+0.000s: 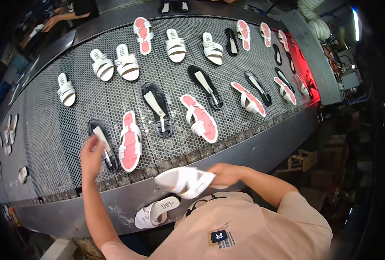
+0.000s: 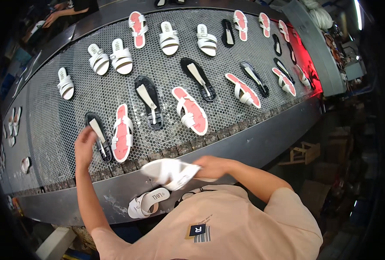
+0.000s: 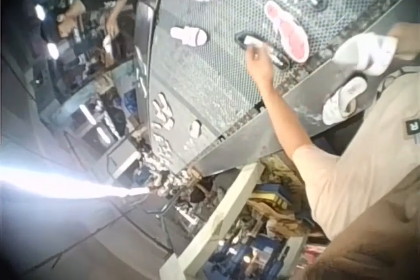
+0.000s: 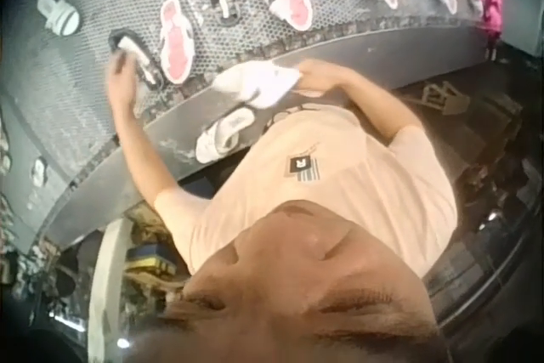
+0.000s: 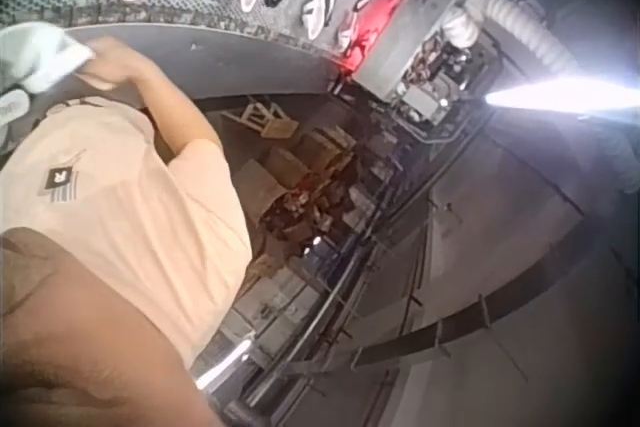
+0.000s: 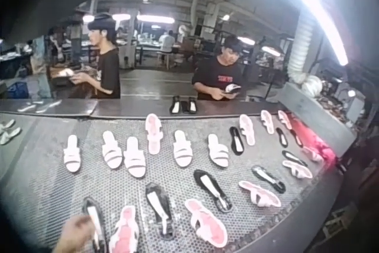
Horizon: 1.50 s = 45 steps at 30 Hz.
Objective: Inspect and pick up sandals and soles from a conveyor belt in a shoe manufacturing facility.
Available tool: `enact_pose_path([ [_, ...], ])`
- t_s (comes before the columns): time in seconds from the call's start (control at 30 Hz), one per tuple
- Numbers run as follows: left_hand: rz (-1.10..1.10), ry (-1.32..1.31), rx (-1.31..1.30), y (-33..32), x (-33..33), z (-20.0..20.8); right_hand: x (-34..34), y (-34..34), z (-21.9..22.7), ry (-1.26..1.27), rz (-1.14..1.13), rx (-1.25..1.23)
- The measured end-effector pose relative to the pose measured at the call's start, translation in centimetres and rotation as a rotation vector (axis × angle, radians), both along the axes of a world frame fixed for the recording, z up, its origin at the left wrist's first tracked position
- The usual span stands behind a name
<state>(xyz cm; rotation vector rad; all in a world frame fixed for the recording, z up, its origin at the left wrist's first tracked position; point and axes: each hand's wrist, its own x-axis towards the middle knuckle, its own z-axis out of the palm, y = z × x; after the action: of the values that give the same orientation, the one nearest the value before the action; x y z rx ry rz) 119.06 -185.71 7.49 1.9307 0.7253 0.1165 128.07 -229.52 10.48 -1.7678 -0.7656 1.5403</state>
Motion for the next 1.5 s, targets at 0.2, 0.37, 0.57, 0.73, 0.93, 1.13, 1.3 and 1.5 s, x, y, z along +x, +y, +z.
enact_pose_path([
  [0.2,0.153,0.498,0.626,7.4,5.7,-9.0,-3.6,-12.1,-2.4,0.415,-0.816,-0.377],
  [0.37,0.141,0.714,0.585,5.6,7.6,-8.8,-5.8,-15.2,-4.9,0.445,-0.98,-0.492],
  [0.57,0.448,0.306,0.26,8.9,4.1,-9.7,-4.7,-16.4,-6.6,0.402,-0.981,-0.522],
  [0.73,0.679,-0.304,-0.447,10.0,-1.9,-5.1,-4.1,-17.1,-6.3,0.31,-0.939,-0.445],
  [0.93,0.435,-0.659,-0.848,0.2,-6.1,6.3,-2.1,-18.9,-6.4,0.216,-0.833,-0.342],
  [1.13,0.258,-0.667,-0.98,-16.9,-2.8,3.7,0.8,-19.8,-5.5,0.203,-0.865,-0.101],
  [1.3,0.338,-0.529,-1.165,-29.7,1.4,-3.4,2.4,-18.9,-6.1,0.262,-0.842,0.106],
  [1.5,0.251,-0.522,-1.273,-33.5,3.4,-5.4,2.7,-15.1,-6.5,0.375,-0.692,0.164],
])
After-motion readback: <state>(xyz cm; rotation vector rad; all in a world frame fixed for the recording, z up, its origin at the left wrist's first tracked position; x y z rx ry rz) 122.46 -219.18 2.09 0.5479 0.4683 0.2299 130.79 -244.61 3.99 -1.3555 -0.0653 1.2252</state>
